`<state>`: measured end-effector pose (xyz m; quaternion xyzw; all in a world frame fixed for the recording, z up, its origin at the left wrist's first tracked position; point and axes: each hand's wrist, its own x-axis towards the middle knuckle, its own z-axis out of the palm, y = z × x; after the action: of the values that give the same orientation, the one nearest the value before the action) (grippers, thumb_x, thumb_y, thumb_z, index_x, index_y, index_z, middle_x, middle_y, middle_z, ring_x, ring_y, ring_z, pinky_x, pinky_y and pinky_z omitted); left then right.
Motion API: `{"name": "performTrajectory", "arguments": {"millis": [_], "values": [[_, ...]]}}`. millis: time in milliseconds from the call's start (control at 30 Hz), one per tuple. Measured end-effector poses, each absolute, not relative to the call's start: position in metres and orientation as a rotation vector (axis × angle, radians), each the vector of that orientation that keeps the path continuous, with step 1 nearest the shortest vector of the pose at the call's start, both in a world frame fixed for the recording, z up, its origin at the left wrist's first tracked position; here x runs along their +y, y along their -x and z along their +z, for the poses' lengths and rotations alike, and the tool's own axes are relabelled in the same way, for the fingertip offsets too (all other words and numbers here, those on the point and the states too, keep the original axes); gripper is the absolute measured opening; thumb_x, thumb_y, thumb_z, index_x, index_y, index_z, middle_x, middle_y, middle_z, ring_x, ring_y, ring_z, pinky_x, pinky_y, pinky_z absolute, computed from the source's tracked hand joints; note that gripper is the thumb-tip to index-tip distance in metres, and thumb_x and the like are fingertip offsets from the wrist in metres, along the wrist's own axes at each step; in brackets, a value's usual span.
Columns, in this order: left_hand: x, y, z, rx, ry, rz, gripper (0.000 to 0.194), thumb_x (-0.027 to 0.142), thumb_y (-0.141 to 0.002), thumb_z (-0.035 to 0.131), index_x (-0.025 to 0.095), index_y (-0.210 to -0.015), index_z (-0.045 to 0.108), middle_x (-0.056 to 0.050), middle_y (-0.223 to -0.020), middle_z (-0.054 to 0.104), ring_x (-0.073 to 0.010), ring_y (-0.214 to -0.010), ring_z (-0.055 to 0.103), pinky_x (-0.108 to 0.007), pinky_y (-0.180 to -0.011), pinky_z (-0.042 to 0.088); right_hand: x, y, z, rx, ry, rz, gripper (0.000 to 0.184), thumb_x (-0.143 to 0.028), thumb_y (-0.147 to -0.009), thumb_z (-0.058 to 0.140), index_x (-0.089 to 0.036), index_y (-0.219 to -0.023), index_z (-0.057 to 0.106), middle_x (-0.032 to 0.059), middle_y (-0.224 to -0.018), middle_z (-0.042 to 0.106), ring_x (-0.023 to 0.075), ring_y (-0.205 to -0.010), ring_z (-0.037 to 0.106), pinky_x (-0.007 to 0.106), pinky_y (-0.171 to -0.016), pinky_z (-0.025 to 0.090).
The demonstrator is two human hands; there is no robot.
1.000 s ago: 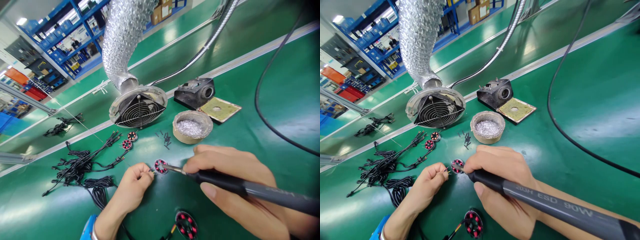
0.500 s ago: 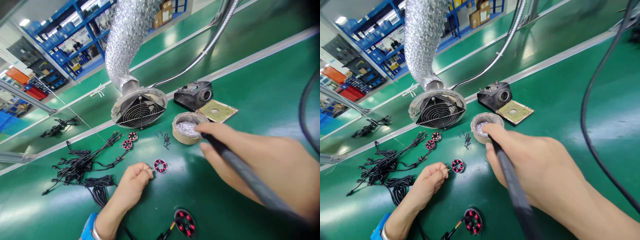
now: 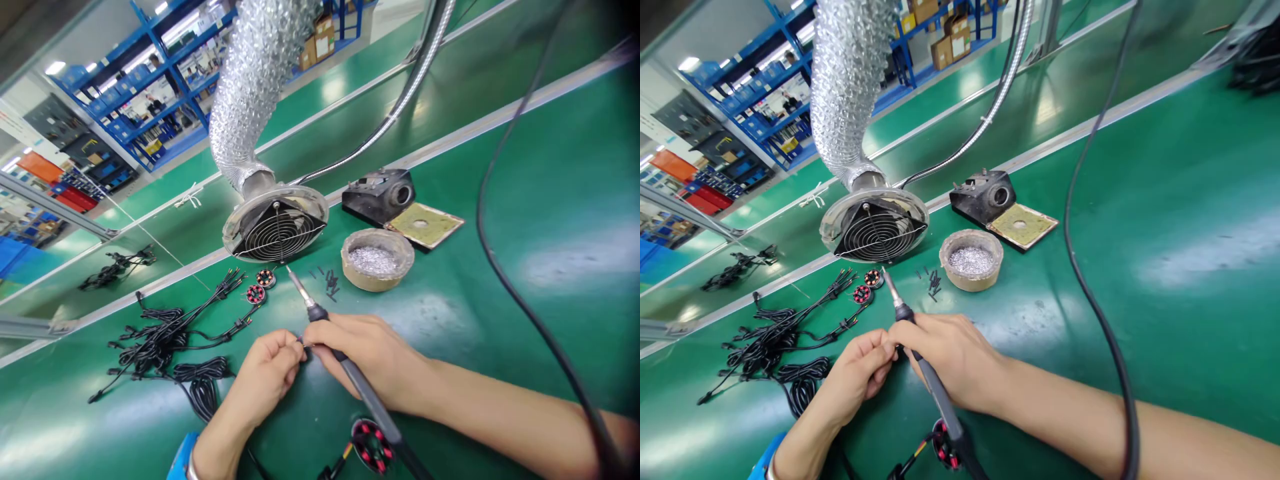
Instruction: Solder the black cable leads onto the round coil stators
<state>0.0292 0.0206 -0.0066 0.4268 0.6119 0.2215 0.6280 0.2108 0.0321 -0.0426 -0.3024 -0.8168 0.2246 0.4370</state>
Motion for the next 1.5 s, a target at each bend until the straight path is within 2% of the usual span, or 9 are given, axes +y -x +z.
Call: {"name": "performTrajectory", "arguments": {"millis": [233,400,500,633,967,1067,1167,1300,1500], "values": [[0.021,-0.019,-0.008,1.413,-0.931,0.483,0.038,0.050,-0.067,0.070,0.015,-0.069,0.058,0.001,-0.054,0.058,-0.0058,-0.035,0.043,-0.016,-0.032,0.028,0.037,-0.208,-0.047,-1.954,0.800,0.680,0.023,-0.007,-0.080,0.043,-0.020,-0.097,0.052,-0.0008,-0.075,0.061,0.0113,-0.058,0.055,0.021,-0.056,0.044],[0.022,-0.021,-0.007,1.540,-1.056,0.444,0.028,0.039,-0.065,0.071,0.012,-0.068,0.064,0.002,-0.054,0.057,-0.0027,-0.036,0.033,-0.017,-0.036,0.019,0.038,-0.214,-0.048,-1.949,0.799,0.781,0.025,-0.007,-0.077,0.045,-0.021,-0.097,0.051,-0.0018,-0.075,0.061,0.0116,-0.059,0.057,0.021,-0.056,0.043],[0.021,-0.024,-0.006,1.541,-1.116,0.497,0.025,0.036,-0.065,0.073,0.012,-0.065,0.066,0.003,-0.053,0.054,-0.0047,-0.044,0.035,-0.018,-0.045,0.026,0.037,-0.216,-0.048,-1.975,0.787,0.840,0.026,-0.007,-0.078,0.046,-0.022,-0.098,0.051,-0.0022,-0.074,0.062,0.0114,-0.058,0.057,0.021,-0.055,0.043],[0.020,-0.023,-0.006,1.512,-1.211,0.491,0.025,0.037,-0.070,0.070,0.012,-0.067,0.069,0.000,-0.060,0.058,-0.0091,-0.056,0.041,-0.021,-0.056,0.032,0.037,-0.218,-0.047,-2.011,0.774,0.924,0.022,-0.009,-0.083,0.045,-0.022,-0.100,0.051,-0.0018,-0.076,0.063,0.0120,-0.060,0.058,0.022,-0.057,0.043],[0.010,-0.024,-0.003,1.568,-1.777,0.467,0.024,0.029,-0.087,0.055,0.016,-0.072,0.069,-0.002,-0.067,0.060,-0.0142,-0.063,0.051,-0.024,-0.061,0.037,0.039,-0.214,-0.043,-2.037,0.667,0.892,0.028,-0.008,-0.080,0.048,-0.020,-0.105,0.053,0.0021,-0.089,0.066,0.0137,-0.072,0.062,0.024,-0.067,0.048],[0.003,-0.025,-0.002,1.615,-1.874,0.454,0.024,0.031,-0.090,0.055,0.019,-0.077,0.071,-0.003,-0.068,0.062,-0.0158,-0.063,0.054,-0.025,-0.062,0.040,0.036,-0.211,-0.044,-2.034,0.711,0.832,0.020,-0.008,-0.087,0.043,-0.021,-0.101,0.052,0.0012,-0.084,0.065,0.0126,-0.069,0.061,0.022,-0.063,0.047],[-0.011,-0.028,-0.004,1.603,-1.906,0.388,0.023,0.032,-0.090,0.055,0.022,-0.098,0.074,-0.006,-0.076,0.066,-0.0191,-0.067,0.059,-0.028,-0.064,0.045,0.029,-0.207,-0.047,-1.967,0.767,0.758,0.020,-0.008,-0.089,0.040,-0.021,-0.100,0.051,0.0006,-0.081,0.064,0.0120,-0.063,0.059,0.021,-0.059,0.047],[-0.028,-0.035,-0.004,1.534,-1.900,0.301,0.056,0.020,-0.076,0.059,0.012,-0.131,0.061,-0.014,-0.106,0.070,-0.0278,-0.091,0.066,-0.035,-0.084,0.052,0.021,-0.202,-0.051,-1.946,0.840,0.665,0.021,-0.009,-0.092,0.039,-0.021,-0.105,0.050,0.0017,-0.081,0.066,0.0129,-0.061,0.062,0.022,-0.056,0.048],[-0.011,-0.005,0.038,1.626,-2.030,0.137,0.047,0.010,-0.084,0.039,0.020,-0.118,0.070,-0.009,-0.110,0.074,-0.0259,-0.098,0.069,-0.034,-0.089,0.051,0.027,-0.207,-0.048,-2.132,0.736,0.326,0.026,-0.012,-0.092,0.045,-0.020,-0.116,0.051,0.0058,-0.084,0.065,0.0196,-0.069,0.060,0.031,-0.063,0.052]]}}
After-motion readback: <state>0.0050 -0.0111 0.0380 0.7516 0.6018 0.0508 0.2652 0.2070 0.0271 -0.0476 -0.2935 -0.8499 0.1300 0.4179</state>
